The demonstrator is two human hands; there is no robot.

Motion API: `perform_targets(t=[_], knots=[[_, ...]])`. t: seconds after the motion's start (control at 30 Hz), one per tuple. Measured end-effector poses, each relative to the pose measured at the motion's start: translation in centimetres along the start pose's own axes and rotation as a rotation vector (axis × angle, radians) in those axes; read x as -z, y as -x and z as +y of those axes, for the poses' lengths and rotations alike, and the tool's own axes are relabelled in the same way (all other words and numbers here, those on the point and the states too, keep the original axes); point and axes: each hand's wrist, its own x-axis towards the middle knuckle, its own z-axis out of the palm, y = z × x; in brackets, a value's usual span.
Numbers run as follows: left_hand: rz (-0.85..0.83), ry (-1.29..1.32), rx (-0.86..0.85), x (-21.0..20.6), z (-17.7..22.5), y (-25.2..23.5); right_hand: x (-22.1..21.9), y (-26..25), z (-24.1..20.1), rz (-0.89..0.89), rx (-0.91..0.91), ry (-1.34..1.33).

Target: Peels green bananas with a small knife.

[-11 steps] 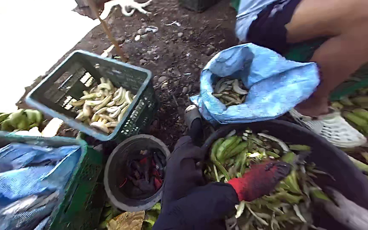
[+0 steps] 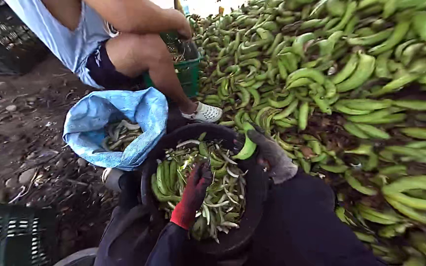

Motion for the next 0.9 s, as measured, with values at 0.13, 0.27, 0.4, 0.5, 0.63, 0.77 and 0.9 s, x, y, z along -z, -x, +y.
perform_targets(t=[0.13, 0.27, 0.4, 0.5, 0.63, 0.77, 0.9], knots=[[0.048, -0.421, -0.104, -0.6, -0.2, 1.1, -3.2, -1.7, 4.0, 0.187, -0.018, -0.389], [0.033, -0.706, -0.038, -1.2, 0.0, 1.1, -6.1, -0.4, 6.7, 0.353, -0.039, -0.422], [-0.019, -0.805, 0.017, -2.0, 0.0, 0.8, -7.7, 0.7, 8.3, 0.479, -0.072, -0.408], [-0.041, -0.809, 0.018, -2.1, -0.2, 0.5, -7.6, 0.8, 9.5, 0.480, -0.070, -0.389], [-0.019, -0.799, -0.017, -1.1, -1.8, 0.3, -7.5, 1.0, 10.1, 0.454, -0.092, -0.344], [0.084, -0.697, 0.194, 1.6, -4.7, -0.3, -6.8, 1.2, 9.9, 0.402, -0.160, -0.365], [-0.015, -0.594, 0.121, 1.1, -2.9, 0.2, -4.4, 0.4, 10.0, 0.330, -0.189, -0.064]])
